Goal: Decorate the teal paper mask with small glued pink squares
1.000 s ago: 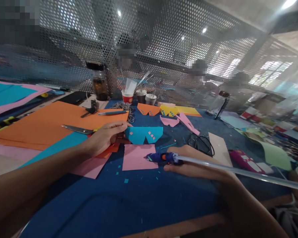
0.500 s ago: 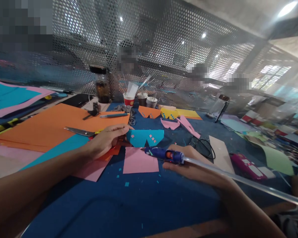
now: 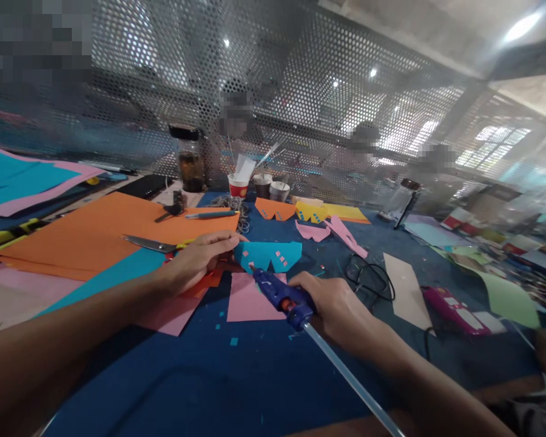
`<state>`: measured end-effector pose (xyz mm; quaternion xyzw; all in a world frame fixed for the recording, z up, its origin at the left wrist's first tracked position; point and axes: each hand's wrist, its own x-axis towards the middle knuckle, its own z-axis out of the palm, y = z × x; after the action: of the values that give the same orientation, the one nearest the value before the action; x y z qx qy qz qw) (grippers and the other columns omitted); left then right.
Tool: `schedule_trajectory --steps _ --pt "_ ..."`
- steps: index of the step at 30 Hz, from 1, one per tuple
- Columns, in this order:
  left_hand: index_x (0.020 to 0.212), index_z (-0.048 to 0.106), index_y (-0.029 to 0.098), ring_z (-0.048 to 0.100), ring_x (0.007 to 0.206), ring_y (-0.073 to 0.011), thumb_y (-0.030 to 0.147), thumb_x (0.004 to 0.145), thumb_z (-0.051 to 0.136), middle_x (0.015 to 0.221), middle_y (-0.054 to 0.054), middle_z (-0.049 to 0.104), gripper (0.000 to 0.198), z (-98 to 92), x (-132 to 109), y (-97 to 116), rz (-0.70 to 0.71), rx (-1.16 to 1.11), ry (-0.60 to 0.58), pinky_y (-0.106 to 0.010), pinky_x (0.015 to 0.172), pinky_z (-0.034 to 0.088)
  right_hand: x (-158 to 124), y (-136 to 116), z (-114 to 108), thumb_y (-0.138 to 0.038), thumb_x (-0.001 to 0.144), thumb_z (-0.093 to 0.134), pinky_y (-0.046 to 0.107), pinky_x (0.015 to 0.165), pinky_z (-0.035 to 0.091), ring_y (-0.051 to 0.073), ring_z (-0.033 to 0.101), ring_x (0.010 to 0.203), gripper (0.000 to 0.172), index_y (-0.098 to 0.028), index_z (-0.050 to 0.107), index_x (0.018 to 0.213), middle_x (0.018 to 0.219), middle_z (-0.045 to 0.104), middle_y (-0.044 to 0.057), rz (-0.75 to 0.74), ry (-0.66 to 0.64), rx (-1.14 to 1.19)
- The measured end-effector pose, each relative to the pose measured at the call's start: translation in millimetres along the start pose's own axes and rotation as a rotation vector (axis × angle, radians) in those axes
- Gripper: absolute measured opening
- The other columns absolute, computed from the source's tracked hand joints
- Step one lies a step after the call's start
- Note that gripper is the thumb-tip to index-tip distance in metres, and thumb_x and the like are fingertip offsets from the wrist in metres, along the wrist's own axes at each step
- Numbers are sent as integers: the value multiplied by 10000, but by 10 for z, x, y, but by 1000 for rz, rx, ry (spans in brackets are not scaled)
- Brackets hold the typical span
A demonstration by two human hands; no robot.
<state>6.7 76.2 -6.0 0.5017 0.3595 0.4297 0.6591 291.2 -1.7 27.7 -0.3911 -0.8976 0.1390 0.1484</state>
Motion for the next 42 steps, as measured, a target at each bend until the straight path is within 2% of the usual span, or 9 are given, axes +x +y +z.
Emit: schedule_trajectory --steps 5,11,17,25,31,42 --pt "1012 728 212 718 783 -214 347 919 656 824 -44 726 180 9 -12 15 -4 14 1 -358 771 602 17 33 51 -71 812 551 295 731 382 228 672 936 458 -206 510 1248 1081 709 70 -20 21 -87" --pt "1027 730 222 707 788 -204 348 931 641 819 -38 717 181 24 -21 27 3 25 -19 -337 765 599 39 28 72 -107 853 555 297 687 372 224 668 883 388 -192 520 1231 1011 710 75 -23 15 -140" --pt "1012 738 212 701 779 -199 332 929 643 812 -34 710 174 41 -36 41 -1 27 -7 -326 753 607 51 21 69 -51 776 551 292 685 380 224 672 875 471 -185 522 1226 1002 707 63 -17 7 -151" --pt "1002 737 211 705 757 -193 323 926 648 788 -24 715 163 39 -14 21 -5 8 8 -316 728 612 37 26 82 -64 820 586 291 706 413 226 689 926 457 -198 505 1249 1059 708 50 -40 25 -179" --pt "1006 734 199 711 761 -197 307 923 650 793 -34 720 159 48 -28 41 -4 7 9 -329 742 614 32 38 89 -116 882 606 302 735 433 229 687 949 360 -186 516 1223 1110 701 66 -47 28 -198" --pt "996 735 186 696 738 -192 307 912 658 783 -35 708 166 45 -22 34 -2 2 20 -329 717 606 42 39 110 -107 868 576 283 751 423 217 691 961 392 -208 533 1244 1176 699 64 -45 43 -57"
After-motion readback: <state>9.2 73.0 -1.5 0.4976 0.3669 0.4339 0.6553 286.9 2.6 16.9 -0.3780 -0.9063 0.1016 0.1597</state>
